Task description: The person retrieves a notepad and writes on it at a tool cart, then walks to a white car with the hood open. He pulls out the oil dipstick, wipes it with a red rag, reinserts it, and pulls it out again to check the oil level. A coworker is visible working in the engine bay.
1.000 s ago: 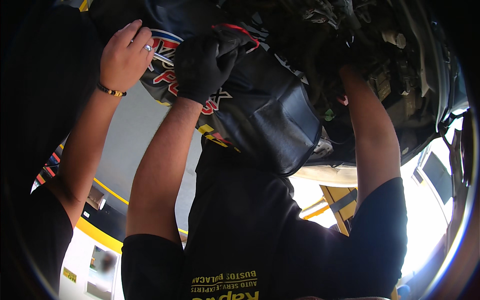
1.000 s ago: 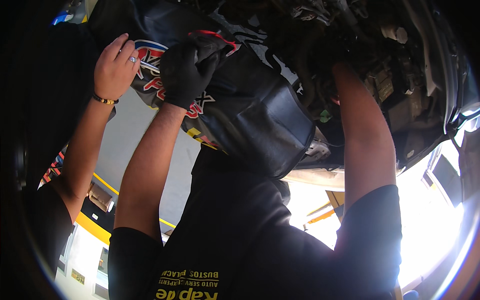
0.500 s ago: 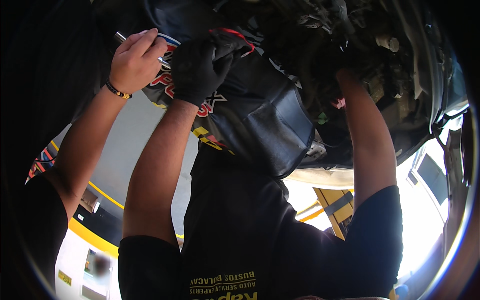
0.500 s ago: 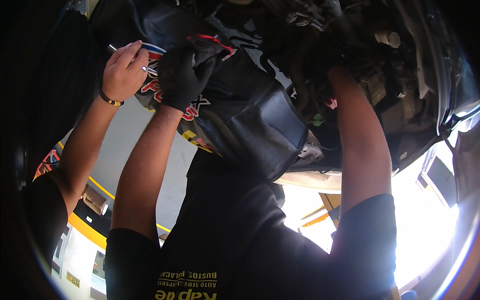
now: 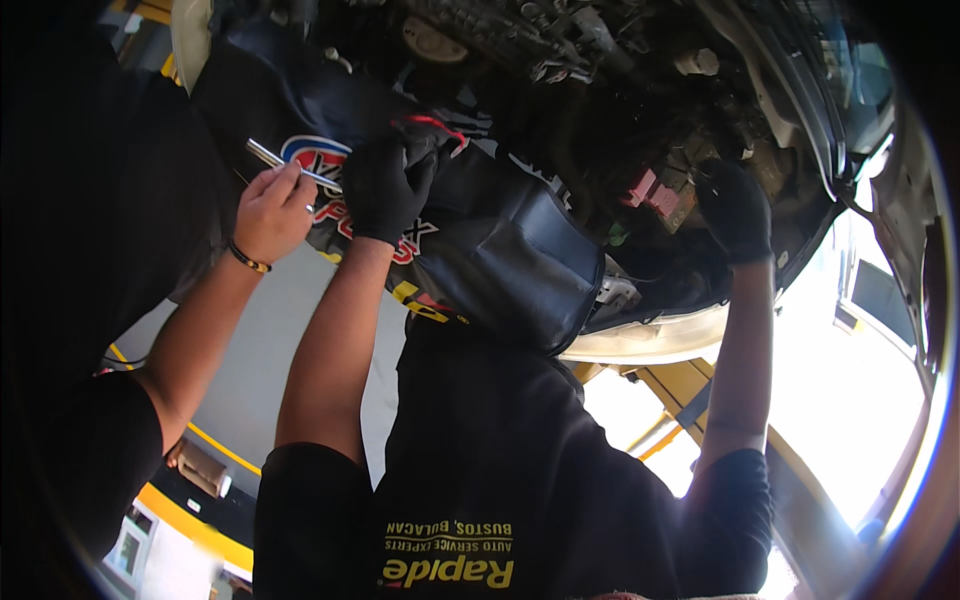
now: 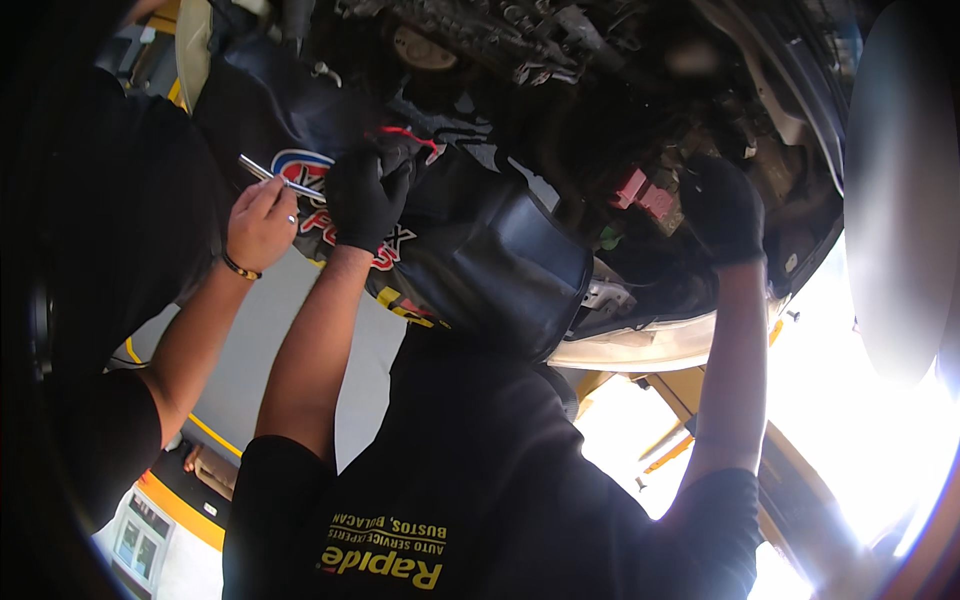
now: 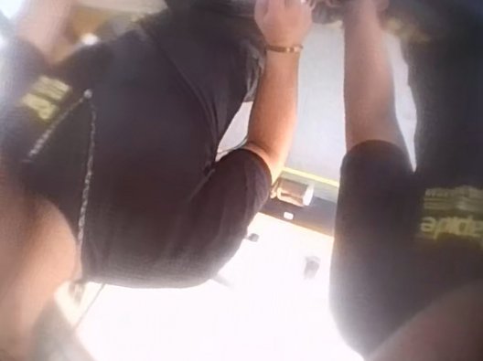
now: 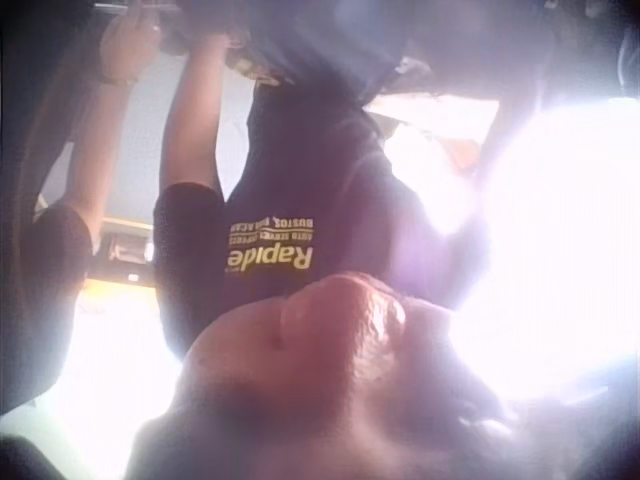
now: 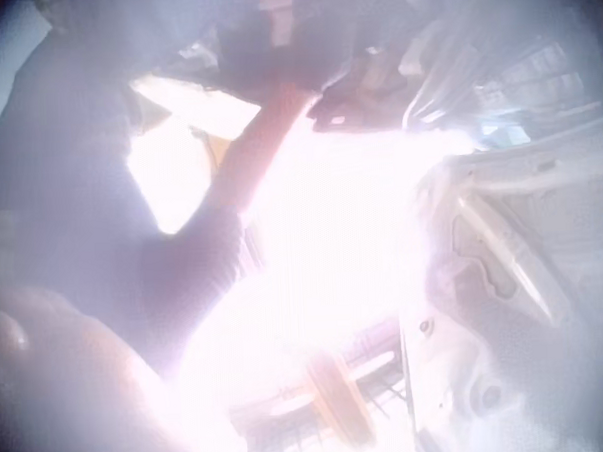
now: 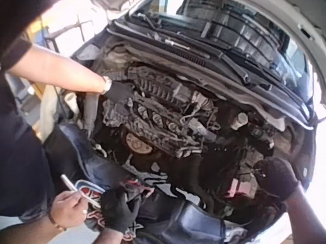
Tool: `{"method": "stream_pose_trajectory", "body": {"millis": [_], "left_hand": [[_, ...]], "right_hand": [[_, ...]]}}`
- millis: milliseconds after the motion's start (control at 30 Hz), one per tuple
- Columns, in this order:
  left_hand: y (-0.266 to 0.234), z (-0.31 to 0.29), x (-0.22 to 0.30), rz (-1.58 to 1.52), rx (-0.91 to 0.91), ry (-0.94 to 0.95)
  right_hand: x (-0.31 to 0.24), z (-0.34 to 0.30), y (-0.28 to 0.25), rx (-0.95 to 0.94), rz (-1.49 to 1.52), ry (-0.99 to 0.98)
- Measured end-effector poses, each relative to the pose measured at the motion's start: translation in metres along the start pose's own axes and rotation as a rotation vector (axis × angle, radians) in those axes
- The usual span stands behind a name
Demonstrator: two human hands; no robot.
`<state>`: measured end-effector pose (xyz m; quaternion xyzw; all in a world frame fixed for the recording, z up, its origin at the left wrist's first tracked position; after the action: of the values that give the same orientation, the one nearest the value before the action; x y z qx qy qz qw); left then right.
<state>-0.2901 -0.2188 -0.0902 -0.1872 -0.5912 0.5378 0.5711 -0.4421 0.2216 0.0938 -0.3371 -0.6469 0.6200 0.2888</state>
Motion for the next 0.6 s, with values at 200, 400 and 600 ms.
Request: {"method": "stream_pose_trajectory", "body": {"millis": [200, 400, 600], "left_hand": [[0.004, -0.003, -0.002, -0.049, 0.086, 0.086], [0.017, -0.005, -0.003, -1.178, -0.449, -0.48], [0.004, 0.006, 0.06, -2.299, -1.273, -0.595]], "right_hand": [[-0.017, -0.139, -0.095, 0.354, 0.34, 0.33], [-0.045, -0.259, -0.142, 0.744, 0.44, 0.604], [-0.063, -0.339, -0.155, 0.784, 0.077, 0.63]]}}
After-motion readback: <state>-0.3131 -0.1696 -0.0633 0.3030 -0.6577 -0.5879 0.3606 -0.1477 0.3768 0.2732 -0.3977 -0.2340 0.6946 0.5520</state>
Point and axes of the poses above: each hand's wrist, its own z-axis towards the middle knuckle, its own y-axis out of the palm, x = y × z, the point moved 2 cm from there along z, towards the middle knuckle, and after that the axes turned 15 degrees about -y, right-handed, at the moved point
